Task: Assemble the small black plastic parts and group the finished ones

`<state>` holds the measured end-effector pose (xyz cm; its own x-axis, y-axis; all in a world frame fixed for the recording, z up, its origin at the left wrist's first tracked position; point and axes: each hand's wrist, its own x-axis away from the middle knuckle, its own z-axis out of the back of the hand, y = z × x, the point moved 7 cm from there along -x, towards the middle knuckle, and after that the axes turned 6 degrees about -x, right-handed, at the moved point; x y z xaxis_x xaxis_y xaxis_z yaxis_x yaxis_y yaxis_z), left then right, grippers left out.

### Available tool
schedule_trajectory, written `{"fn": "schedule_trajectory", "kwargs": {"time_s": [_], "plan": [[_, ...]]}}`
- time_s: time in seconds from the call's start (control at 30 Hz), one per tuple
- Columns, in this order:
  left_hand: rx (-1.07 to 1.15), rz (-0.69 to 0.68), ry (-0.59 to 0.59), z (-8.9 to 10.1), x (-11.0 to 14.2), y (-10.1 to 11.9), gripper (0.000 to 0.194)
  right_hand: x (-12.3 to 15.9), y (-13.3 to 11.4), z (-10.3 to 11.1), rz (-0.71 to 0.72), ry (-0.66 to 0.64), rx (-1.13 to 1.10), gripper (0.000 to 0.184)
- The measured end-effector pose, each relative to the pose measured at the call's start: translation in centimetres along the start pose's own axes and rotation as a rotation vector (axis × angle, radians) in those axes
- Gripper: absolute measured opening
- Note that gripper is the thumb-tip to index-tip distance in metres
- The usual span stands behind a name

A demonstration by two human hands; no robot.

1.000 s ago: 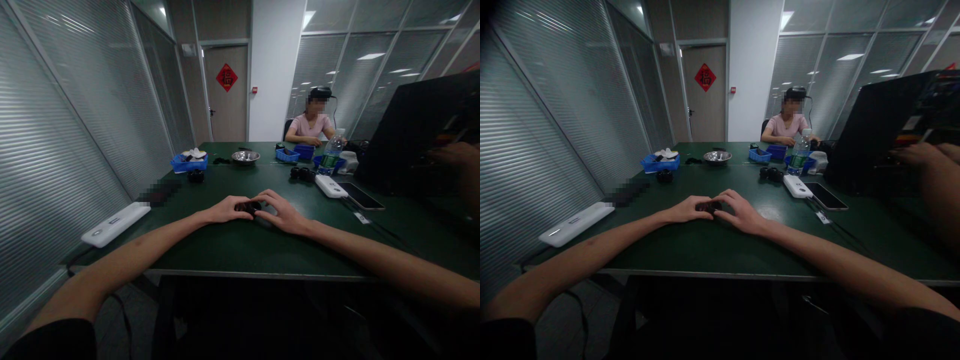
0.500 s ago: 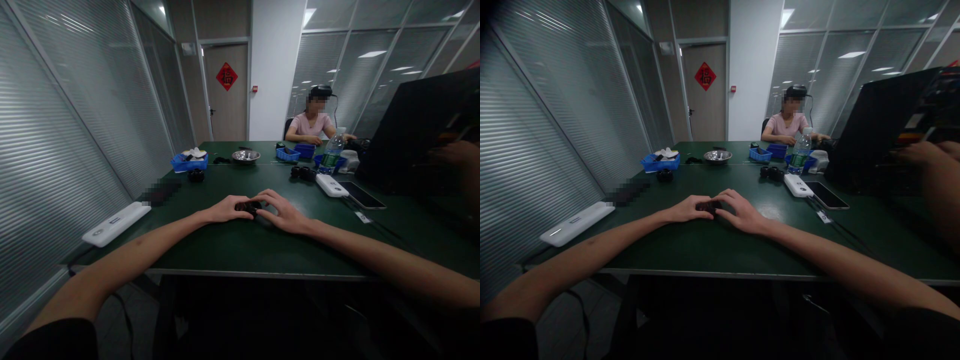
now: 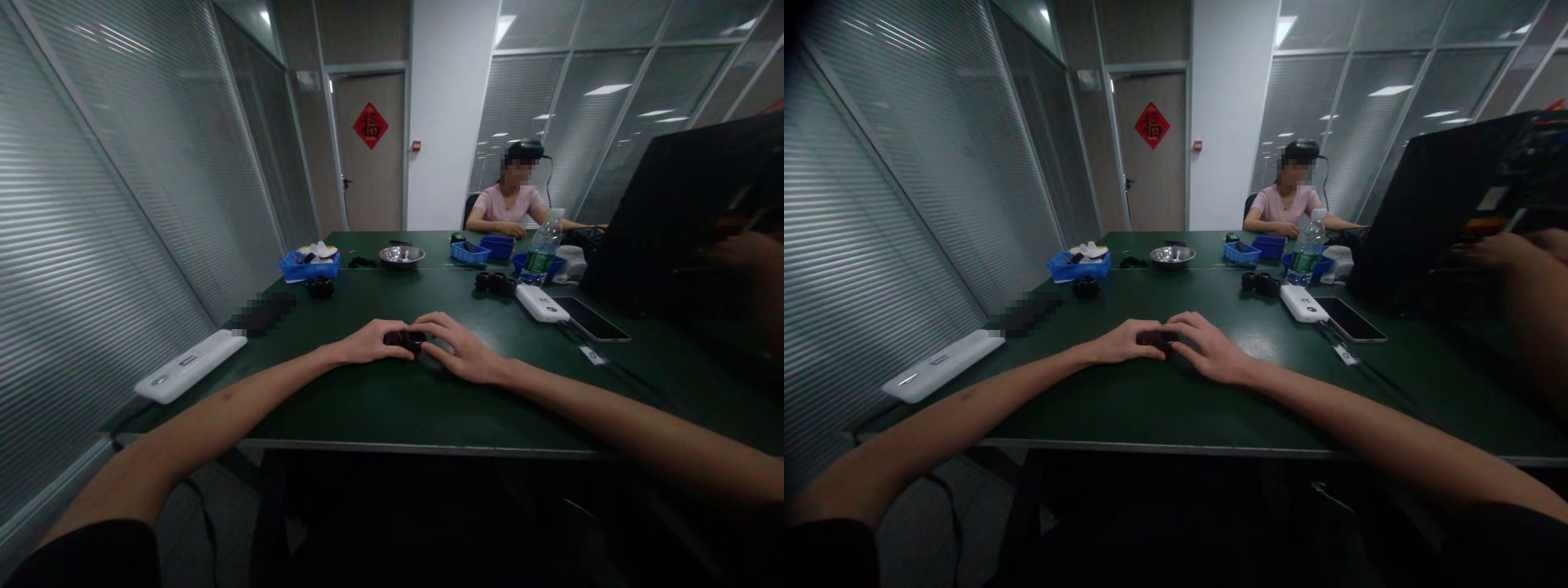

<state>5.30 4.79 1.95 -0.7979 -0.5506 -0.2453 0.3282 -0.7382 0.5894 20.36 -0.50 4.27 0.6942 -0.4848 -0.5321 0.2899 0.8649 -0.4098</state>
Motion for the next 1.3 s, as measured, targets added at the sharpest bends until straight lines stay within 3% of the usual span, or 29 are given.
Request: {"fn": "schedule_trajectory", "kwargs": {"time_s": [0.97, 1.3], "plan": [[0.009, 0.003, -0.004, -0.03, 0.0, 0.05, 0.053, 0.06, 0.02, -0.12, -0.014, -0.005, -0.017, 0.034], [0.005, 0.0, -0.013, 0.02, 0.03, 0.44, 0.046, -0.12, -0.51, 0.11, 0.016, 0.005, -0.009, 0.033]]}}
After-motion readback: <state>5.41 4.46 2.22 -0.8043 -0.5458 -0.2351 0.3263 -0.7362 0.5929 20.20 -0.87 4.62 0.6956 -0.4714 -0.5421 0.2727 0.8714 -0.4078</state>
